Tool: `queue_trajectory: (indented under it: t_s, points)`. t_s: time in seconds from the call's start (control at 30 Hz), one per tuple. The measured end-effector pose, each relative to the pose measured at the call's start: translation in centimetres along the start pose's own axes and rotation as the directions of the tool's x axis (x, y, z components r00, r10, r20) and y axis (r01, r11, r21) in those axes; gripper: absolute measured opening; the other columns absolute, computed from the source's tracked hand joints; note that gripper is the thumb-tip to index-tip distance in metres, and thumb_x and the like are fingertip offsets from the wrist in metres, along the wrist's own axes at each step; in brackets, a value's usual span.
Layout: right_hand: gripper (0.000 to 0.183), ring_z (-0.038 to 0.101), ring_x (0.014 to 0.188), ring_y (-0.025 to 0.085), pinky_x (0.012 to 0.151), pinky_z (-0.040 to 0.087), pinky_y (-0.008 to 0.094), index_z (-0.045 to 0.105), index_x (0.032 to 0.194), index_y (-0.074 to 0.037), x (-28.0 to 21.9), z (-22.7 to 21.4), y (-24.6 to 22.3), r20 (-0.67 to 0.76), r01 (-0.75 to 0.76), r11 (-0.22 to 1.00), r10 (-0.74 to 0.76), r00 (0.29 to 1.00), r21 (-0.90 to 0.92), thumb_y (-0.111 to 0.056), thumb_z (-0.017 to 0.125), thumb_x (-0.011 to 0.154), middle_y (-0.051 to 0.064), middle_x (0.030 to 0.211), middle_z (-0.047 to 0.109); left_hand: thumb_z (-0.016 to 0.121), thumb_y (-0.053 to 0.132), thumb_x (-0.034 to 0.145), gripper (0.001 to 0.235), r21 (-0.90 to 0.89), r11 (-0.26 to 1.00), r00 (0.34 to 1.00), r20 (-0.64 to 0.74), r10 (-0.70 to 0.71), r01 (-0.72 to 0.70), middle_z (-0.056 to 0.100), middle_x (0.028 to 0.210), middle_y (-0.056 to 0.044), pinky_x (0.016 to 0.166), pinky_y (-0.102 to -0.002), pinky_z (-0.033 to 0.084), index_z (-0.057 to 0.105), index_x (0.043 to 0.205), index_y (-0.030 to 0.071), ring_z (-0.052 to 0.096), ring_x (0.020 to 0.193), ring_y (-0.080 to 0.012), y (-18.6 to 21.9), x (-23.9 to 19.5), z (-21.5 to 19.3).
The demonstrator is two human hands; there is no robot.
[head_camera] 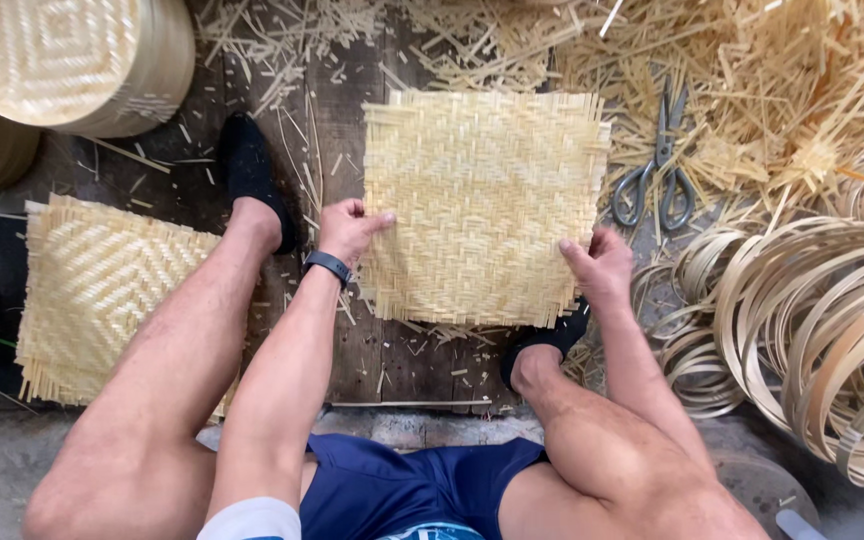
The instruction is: The person sits on the floor and repeatedly trims the edges of woven bamboo basket bases using shears. They place a woven base on a wooden block, cut the excess material, flip the base, and stack it with others.
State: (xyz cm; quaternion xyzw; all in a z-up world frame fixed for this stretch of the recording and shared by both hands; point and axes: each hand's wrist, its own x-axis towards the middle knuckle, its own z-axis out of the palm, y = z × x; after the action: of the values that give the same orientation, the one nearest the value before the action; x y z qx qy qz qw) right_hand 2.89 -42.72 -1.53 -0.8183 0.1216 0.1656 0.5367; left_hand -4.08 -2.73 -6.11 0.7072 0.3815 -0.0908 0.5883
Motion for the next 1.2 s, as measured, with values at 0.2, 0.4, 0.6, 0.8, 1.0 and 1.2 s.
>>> queue_trajectory:
  t_s: [0.2,0.4,0.6,0.8,1.0,1.2]
  points:
    - [0.073,0.035,0.141,0.039,0.118,0.025,0.055,0.048,0.150,-0.010,-3.4,4.5,-5.6,0.469,0.744,0.441,-0.584,0.663,-0.502,-0.039,0.077,0.090,0.022,0.147,0.041,0.092,0.021,0.071,0.025,0.145,0.988,0.990,-0.123,0.068,-0.050,0.074,0.073,-0.001,0.057,-0.027,0.051,0.076,0.082,0.006,0.062,0.061,-0.0073,2.0,-1.9,0.6]
    - [0.075,0.033,0.138,0.042,0.115,0.018,0.060,0.049,0.149,-0.018,-3.9,6.7,-6.7,0.547,0.730,0.166,-0.558,0.624,-0.663,-0.050,0.069,0.084,0.020,0.142,0.046,0.076,0.014,0.086,0.018,0.283,0.954,0.927,-0.321,0.194,-0.101,0.066,0.074,-0.008,0.054,-0.034,0.049,0.064,0.085,0.001,0.058,0.060,-0.0196,6.9,-9.1,4.0]
    - [0.070,0.029,0.143,0.043,0.120,0.016,0.060,0.052,0.138,-0.013,-3.8,6.5,-6.0,0.551,0.727,0.290,-0.498,0.670,-0.623,-0.050,0.070,0.081,0.021,0.149,0.042,0.062,0.005,0.084,0.003,0.367,0.557,0.630,0.115,0.768,-0.745,0.069,0.092,-0.011,0.073,-0.040,0.054,0.061,0.086,0.006,0.066,0.085,-0.0292,7.4,-21.0,12.4]
    - [0.073,0.025,0.143,0.042,0.119,0.016,0.061,0.053,0.145,-0.015,-4.3,7.1,-6.2,0.551,0.715,0.236,-0.496,0.671,-0.659,-0.049,0.070,0.083,0.019,0.151,0.036,0.077,0.018,0.087,0.018,0.062,0.984,0.961,-0.212,0.178,-0.168,0.071,0.076,-0.004,0.060,-0.032,0.054,0.062,0.085,0.008,0.064,0.065,-0.0138,6.2,-12.6,4.6]
    - [0.068,0.029,0.146,0.036,0.120,0.021,0.053,0.054,0.149,-0.013,-3.4,6.2,-6.0,0.523,0.729,0.327,-0.528,0.669,-0.602,-0.040,0.073,0.089,0.014,0.151,0.041,0.095,0.013,0.070,0.029,0.121,0.990,0.993,-0.085,0.080,-0.069,0.074,0.077,-0.005,0.059,-0.027,0.053,0.073,0.086,0.003,0.063,0.064,-0.0094,3.2,-2.4,0.3]
    - [0.054,0.059,0.118,0.024,0.103,0.049,0.043,0.057,0.132,0.002,0.6,1.4,-3.7,0.002,0.145,0.958,-0.149,0.989,-0.248,-0.021,0.081,0.089,0.018,0.128,0.064,0.093,0.009,0.070,0.033,-0.043,0.999,0.998,-0.056,0.002,-0.005,0.077,0.084,-0.006,0.061,-0.023,0.056,0.075,0.096,0.000,0.068,0.068,-0.0073,1.1,-1.8,0.7]
